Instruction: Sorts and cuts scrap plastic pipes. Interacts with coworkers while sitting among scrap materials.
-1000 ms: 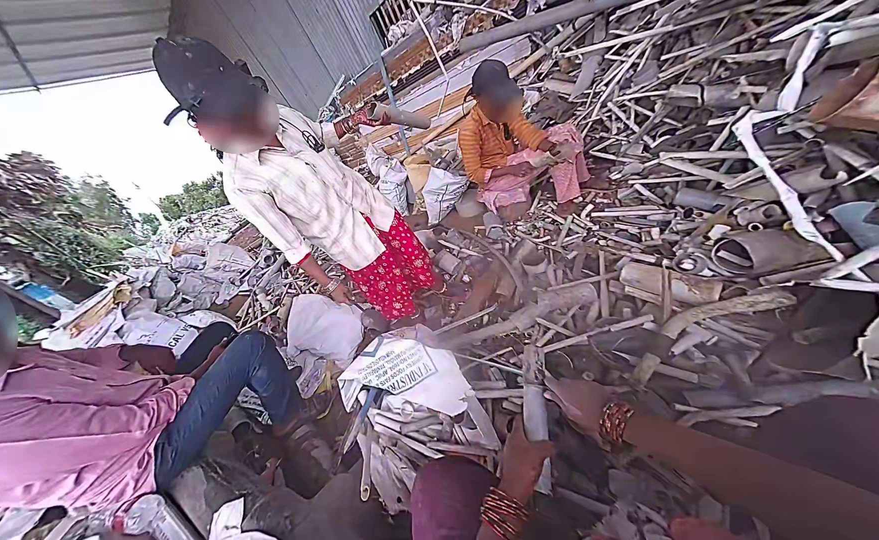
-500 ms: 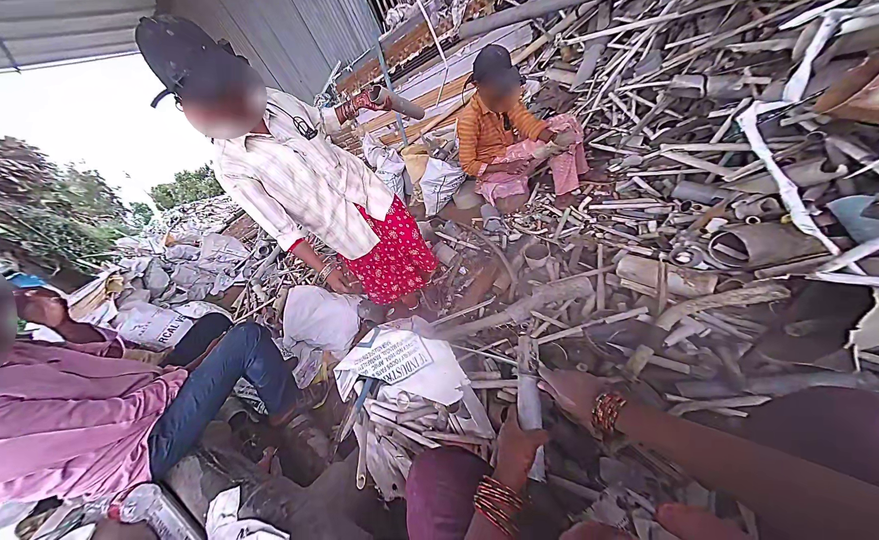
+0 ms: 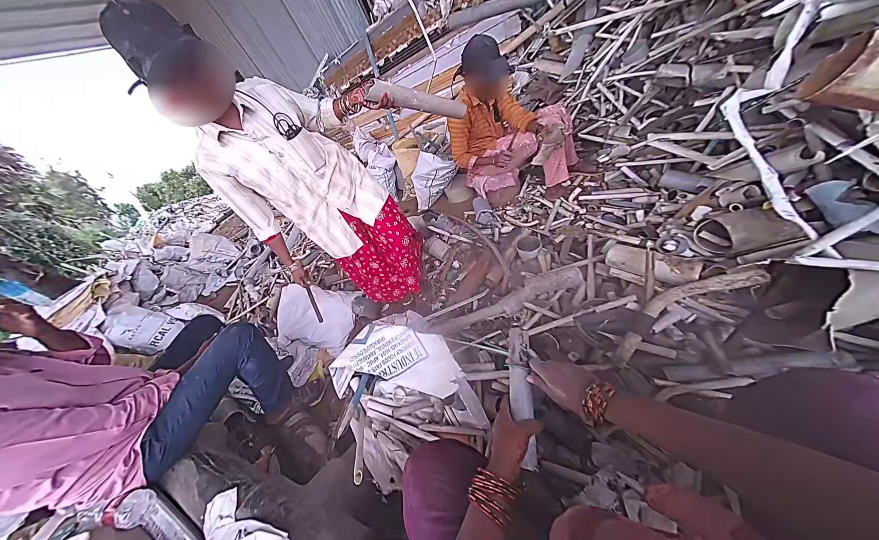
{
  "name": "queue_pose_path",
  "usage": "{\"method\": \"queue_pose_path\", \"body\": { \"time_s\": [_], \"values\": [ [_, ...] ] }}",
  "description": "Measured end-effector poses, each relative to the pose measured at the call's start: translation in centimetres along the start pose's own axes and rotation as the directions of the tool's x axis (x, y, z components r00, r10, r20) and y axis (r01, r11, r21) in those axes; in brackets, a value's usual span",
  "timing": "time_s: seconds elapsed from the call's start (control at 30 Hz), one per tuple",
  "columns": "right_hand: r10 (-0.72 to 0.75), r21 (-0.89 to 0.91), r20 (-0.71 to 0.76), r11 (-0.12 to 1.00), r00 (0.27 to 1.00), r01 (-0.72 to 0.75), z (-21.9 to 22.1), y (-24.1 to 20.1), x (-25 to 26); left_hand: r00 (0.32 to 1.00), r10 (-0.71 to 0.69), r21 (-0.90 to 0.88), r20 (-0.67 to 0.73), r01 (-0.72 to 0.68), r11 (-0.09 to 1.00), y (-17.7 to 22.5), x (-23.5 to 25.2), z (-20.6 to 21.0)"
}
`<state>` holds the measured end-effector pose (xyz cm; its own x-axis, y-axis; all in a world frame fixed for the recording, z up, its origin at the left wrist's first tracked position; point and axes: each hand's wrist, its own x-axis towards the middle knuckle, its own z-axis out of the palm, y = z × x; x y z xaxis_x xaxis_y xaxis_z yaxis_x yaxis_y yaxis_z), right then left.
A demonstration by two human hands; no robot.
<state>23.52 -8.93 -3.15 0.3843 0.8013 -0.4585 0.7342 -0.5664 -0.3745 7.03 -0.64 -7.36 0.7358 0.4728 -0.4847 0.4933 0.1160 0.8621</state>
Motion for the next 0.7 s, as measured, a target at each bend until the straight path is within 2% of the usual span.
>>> {"method": "queue_pose_path", "body": {
  "time_s": [0.2,0.3,0.4,0.47,0.53,0.6,0.7],
  "values": [
    [-0.07,-0.002,-0.003,0.998,0.998,0.07,0.3,-0.3,-0.3,1.0,0.002,-0.015,-0.005,-0.002,1.0,-0.1,0.1,-0.1],
    [-0.119,0.002,-0.05,0.993,0.992,0.12,0.5,0.2,-0.3,1.0,0.007,-0.027,-0.005,-0.007,1.0,-0.1,0.0,0.0],
    [-0.009,-0.027,-0.103,1.0,0.995,0.007,-1.2,1.3,0.2,1.0,0.013,-0.01,0.023,-0.013,1.0,0.2,-0.1,0.0],
    [0.105,0.032,-0.209,0.994,0.972,-0.1,-2.5,3.4,1.3,0.999,0.01,0.033,0.043,-0.012,0.999,0.1,0.1,0.1],
    [0.155,0.066,-0.238,0.987,0.959,-0.144,-3.4,4.8,1.5,0.998,0.003,0.048,0.06,-0.006,0.999,-0.2,0.2,0.3],
    [0.142,0.074,-0.217,0.989,0.966,-0.129,-3.1,4.6,1.3,0.998,0.002,0.025,0.069,-0.004,1.0,-0.3,-0.1,0.4],
    [-0.005,0.048,-0.164,0.999,0.986,0.013,-1.0,2.4,0.5,0.998,0.005,-0.061,0.06,-0.001,0.998,-0.3,-0.2,0.1]
  ]
}}
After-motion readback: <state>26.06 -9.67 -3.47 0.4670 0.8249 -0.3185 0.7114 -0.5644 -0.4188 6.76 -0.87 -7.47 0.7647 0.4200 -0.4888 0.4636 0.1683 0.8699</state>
